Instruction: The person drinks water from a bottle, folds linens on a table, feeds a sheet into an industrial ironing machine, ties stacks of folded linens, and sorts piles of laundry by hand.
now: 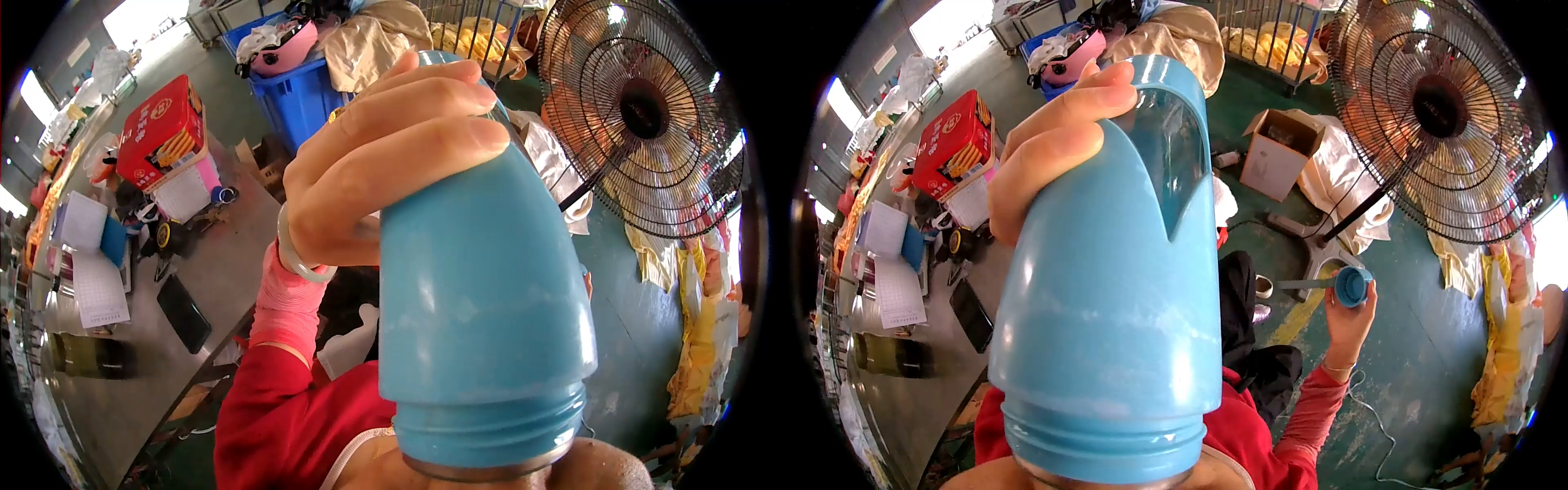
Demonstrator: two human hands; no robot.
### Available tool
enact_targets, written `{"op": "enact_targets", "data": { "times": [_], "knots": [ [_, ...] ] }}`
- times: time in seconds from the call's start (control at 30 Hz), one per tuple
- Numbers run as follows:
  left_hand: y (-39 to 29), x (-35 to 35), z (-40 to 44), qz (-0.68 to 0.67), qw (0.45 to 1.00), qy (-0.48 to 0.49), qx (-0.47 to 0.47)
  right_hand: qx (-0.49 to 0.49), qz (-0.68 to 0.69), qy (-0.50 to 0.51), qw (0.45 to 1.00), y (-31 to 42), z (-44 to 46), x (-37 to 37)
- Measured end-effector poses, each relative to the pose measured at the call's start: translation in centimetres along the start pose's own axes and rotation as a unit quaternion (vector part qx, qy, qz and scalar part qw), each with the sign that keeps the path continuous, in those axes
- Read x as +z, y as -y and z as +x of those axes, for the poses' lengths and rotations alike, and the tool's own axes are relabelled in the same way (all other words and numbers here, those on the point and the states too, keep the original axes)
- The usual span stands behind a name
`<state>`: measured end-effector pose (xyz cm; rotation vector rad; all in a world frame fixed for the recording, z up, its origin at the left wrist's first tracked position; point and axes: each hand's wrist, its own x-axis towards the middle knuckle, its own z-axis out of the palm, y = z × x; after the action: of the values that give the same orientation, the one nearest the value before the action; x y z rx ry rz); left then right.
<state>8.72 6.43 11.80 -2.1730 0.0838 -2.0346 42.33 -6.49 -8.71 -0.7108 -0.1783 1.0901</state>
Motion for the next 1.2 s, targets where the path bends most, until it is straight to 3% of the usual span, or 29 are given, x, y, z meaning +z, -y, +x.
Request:
{"op": "enact_targets", "data": {
  "times": [0.53, 0.87, 1.2],
  "knots": [
    [0.36, 0.23, 0.49, -0.091, 0.994, -0.052, -0.003, 0.017, 0.025, -0.005, 1.000, 0.14, -0.51, 0.66],
    [-0.01, -0.56, 0.81, -0.061, 0.998, -0.016, -0.013, 0.001, 0.012, -0.023, 1.000, -0.05, -0.36, 0.47],
    [-0.42, 0.19, 0.83, -0.055, 0.997, -0.047, -0.021, 0.005, 0.020, -0.007, 1.000, 0.15, -0.72, 0.77]
  ]
}}
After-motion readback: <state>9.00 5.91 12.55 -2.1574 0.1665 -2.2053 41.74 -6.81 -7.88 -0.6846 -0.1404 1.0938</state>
